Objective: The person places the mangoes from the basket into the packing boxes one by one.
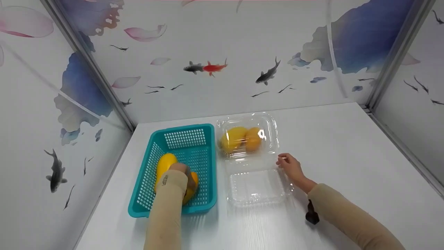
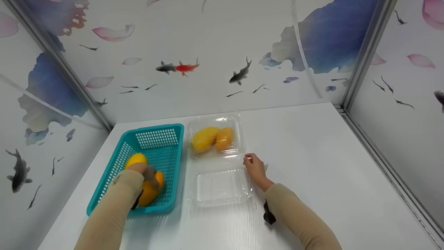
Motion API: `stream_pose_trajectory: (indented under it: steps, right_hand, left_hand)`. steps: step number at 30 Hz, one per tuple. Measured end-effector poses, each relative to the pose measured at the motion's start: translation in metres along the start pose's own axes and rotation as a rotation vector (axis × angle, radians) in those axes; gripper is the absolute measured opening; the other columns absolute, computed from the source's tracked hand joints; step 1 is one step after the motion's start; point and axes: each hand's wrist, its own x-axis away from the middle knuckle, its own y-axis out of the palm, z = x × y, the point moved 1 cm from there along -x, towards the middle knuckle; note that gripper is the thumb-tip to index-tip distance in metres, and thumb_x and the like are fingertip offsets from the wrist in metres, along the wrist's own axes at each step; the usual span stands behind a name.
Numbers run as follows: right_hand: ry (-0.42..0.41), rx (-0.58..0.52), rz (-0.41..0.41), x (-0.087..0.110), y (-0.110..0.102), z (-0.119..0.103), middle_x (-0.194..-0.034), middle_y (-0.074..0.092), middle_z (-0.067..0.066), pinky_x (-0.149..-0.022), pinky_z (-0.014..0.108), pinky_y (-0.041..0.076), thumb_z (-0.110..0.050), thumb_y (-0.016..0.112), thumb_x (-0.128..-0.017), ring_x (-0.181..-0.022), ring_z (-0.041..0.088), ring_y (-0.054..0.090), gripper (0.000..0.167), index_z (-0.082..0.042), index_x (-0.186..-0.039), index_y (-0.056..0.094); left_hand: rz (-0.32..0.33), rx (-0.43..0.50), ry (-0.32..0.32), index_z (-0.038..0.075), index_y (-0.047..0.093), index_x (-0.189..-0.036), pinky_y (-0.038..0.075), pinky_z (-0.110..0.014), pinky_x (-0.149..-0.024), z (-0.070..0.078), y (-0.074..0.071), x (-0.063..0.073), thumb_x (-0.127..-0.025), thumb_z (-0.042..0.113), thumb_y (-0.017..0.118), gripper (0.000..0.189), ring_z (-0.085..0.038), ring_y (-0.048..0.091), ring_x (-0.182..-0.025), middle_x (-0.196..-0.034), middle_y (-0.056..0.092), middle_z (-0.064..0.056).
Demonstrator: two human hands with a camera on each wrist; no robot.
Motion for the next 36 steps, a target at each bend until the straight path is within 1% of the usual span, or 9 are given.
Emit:
stream_pose_trajectory:
  steps: [3,8,10,13,15,17,23,29,36]
  right_hand:
    - [0.008,-0.004,-0.001,0.000,0.000,-0.001,-0.111,0.057,0.023,-0.087,0.041,0.045,-0.021,0.039,-0.098,-0.103,0.034,0.055,0.036,0.004,-0.124,0.043]
    - [0.024,-0.005,-0.008,-0.001,0.000,-0.001,-0.113,0.056,0.023,-0.089,0.041,0.045,-0.022,0.038,-0.099,-0.105,0.033,0.054,0.037,0.003,-0.125,0.042]
    - [0.025,-0.002,-0.006,-0.001,0.000,0.000,-0.113,0.056,0.023,-0.088,0.040,0.045,-0.023,0.038,-0.099,-0.104,0.033,0.055,0.037,0.003,-0.125,0.042]
    - [0.026,-0.004,-0.004,-0.002,0.000,0.001,-0.112,0.056,0.022,-0.087,0.039,0.046,-0.022,0.038,-0.098,-0.104,0.032,0.055,0.037,0.003,-0.125,0.042]
    - [0.023,-0.006,-0.003,-0.002,-0.001,0.001,-0.111,0.056,0.022,-0.087,0.038,0.046,-0.022,0.039,-0.098,-0.103,0.032,0.055,0.037,0.003,-0.125,0.042]
    - [0.019,-0.005,-0.004,-0.002,-0.001,0.001,-0.111,0.056,0.022,-0.087,0.038,0.046,-0.022,0.038,-0.098,-0.102,0.032,0.055,0.037,0.003,-0.125,0.041]
    - [0.015,-0.008,-0.002,-0.001,-0.001,0.001,-0.111,0.056,0.023,-0.088,0.040,0.045,-0.022,0.038,-0.098,-0.101,0.032,0.054,0.036,0.003,-0.124,0.041]
    - [0.012,-0.004,0.007,-0.001,0.000,0.002,-0.112,0.056,0.023,-0.089,0.040,0.045,-0.023,0.038,-0.099,-0.103,0.033,0.055,0.037,0.003,-0.125,0.042]
    - [0.018,-0.012,0.007,0.000,0.002,0.001,-0.112,0.056,0.023,-0.088,0.039,0.045,-0.025,0.038,-0.099,-0.103,0.032,0.054,0.039,0.003,-0.125,0.042]
  left_hand:
    - [-0.029,0.076,-0.045,0.016,0.064,-0.103,0.047,-0.052,-0.080,0.005,-0.006,-0.011,-0.070,0.013,0.078,0.036,-0.029,0.048,-0.095,-0.104,0.055,-0.007]
    - [-0.135,0.062,-0.057,0.022,0.056,-0.120,0.046,-0.054,-0.082,0.011,-0.019,-0.040,-0.073,0.021,0.076,0.051,-0.031,0.045,-0.102,-0.115,0.050,-0.009]
    - [-0.171,0.050,-0.020,0.022,0.052,-0.124,0.046,-0.055,-0.083,0.013,-0.025,-0.051,-0.073,0.026,0.076,0.056,-0.032,0.045,-0.104,-0.118,0.050,-0.010]
    - [-0.207,-0.074,0.125,0.017,0.051,-0.125,0.043,-0.053,-0.088,0.018,-0.033,-0.061,-0.075,0.033,0.074,0.057,-0.031,0.047,-0.104,-0.117,0.052,-0.009]
    - [-0.221,-0.174,0.252,0.013,0.049,-0.125,0.040,-0.050,-0.093,0.024,-0.039,-0.062,-0.077,0.036,0.070,0.057,-0.029,0.047,-0.105,-0.115,0.054,-0.009]
    - [-0.222,-0.227,0.351,0.010,0.048,-0.124,0.037,-0.048,-0.096,0.031,-0.045,-0.060,-0.079,0.038,0.067,0.057,-0.027,0.047,-0.105,-0.114,0.054,-0.008]
    - [-0.233,-0.138,0.487,0.011,0.050,-0.117,0.038,-0.044,-0.095,0.053,-0.055,-0.051,-0.079,0.038,0.067,0.050,-0.026,0.047,-0.103,-0.109,0.054,-0.007]
    - [-0.206,-0.028,0.558,0.012,0.052,-0.112,0.041,-0.042,-0.091,0.072,-0.053,-0.043,-0.076,0.040,0.069,0.049,-0.024,0.048,-0.100,-0.104,0.056,-0.005]
    - [-0.186,0.011,0.583,0.009,0.049,-0.113,0.041,-0.040,-0.090,0.094,-0.041,-0.031,-0.076,0.040,0.068,0.052,-0.023,0.049,-0.098,-0.103,0.055,-0.006]
